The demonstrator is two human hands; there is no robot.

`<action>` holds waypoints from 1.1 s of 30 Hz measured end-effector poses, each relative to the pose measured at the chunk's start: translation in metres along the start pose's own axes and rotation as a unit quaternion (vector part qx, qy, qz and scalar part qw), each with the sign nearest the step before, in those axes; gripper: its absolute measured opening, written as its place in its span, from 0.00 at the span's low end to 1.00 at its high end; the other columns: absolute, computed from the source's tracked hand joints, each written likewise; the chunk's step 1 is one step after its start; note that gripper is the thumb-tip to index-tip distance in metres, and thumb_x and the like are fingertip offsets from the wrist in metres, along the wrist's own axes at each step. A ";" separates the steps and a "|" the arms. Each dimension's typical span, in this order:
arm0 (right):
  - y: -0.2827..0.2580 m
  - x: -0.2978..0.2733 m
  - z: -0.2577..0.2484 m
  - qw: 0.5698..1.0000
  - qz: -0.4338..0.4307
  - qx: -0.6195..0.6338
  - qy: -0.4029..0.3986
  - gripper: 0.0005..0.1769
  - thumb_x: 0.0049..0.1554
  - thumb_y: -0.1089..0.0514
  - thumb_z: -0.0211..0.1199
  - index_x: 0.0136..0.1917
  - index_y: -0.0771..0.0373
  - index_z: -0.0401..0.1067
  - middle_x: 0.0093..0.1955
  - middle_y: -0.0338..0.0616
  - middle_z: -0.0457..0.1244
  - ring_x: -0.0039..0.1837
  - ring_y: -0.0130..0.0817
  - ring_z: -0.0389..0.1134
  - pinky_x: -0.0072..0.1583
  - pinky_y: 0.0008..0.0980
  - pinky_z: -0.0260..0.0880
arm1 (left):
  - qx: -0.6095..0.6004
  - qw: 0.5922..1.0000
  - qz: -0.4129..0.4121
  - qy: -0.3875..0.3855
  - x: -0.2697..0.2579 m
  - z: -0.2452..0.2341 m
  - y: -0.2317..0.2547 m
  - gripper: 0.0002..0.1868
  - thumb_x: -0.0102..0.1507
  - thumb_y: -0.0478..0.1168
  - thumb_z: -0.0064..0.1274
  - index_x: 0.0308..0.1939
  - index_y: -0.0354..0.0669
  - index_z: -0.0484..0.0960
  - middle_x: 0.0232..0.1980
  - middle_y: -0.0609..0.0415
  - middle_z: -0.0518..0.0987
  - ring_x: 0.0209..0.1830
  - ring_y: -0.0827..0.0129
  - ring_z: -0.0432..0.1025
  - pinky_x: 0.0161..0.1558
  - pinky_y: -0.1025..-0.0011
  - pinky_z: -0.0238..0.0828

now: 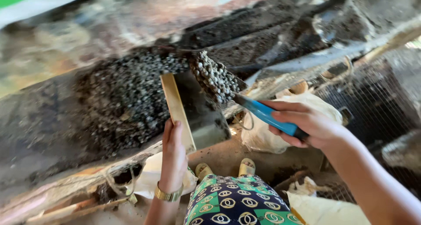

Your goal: The person uses a blue-handled trowel to scoop a dark, granular material from a large metal trough onto a wooden board held in the left hand. The material is then transferred into a white sack on the floor. This process is repeated multiple times.

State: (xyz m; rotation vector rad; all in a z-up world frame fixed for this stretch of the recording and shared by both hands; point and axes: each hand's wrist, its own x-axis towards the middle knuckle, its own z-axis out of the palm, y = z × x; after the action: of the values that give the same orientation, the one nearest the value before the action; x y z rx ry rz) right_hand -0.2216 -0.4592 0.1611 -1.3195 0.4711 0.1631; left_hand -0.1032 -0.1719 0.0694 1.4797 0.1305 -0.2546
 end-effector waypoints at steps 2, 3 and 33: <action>0.001 -0.025 -0.016 1.000 0.003 0.009 0.024 0.34 0.58 0.59 0.55 0.76 0.72 0.62 0.30 0.66 0.58 0.15 0.35 0.53 0.13 0.30 0.42 | 0.024 0.999 -0.010 -0.033 -0.016 0.009 0.017 0.16 0.70 0.47 0.44 0.55 0.43 0.77 0.50 0.49 0.75 0.53 0.69 0.66 0.67 0.61 0.61; 0.003 -0.038 -0.027 1.000 0.010 0.009 -0.003 0.34 0.59 0.59 0.55 0.77 0.69 0.62 0.33 0.64 0.62 0.17 0.34 0.54 0.16 0.28 0.45 | 0.091 0.993 -0.032 -0.072 -0.024 0.014 0.031 0.16 0.70 0.47 0.39 0.52 0.43 0.76 0.48 0.51 0.73 0.51 0.69 0.65 0.61 0.67 0.59; 0.171 -0.091 -0.360 0.979 0.009 0.084 0.184 0.34 0.62 0.57 0.54 0.81 0.58 0.58 0.37 0.56 0.61 0.20 0.30 0.52 0.21 0.26 0.48 | 0.166 0.906 -0.179 -0.346 -0.042 0.231 -0.103 0.29 0.68 0.45 0.35 0.74 0.44 0.62 0.71 0.51 0.69 0.70 0.66 0.63 0.67 0.68 0.65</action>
State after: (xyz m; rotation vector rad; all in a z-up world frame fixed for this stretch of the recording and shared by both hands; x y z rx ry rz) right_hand -0.4535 -0.7467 -0.0147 -1.1816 0.7925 -0.1072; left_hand -0.1852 -0.4049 0.0007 1.6073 -0.2321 -1.1311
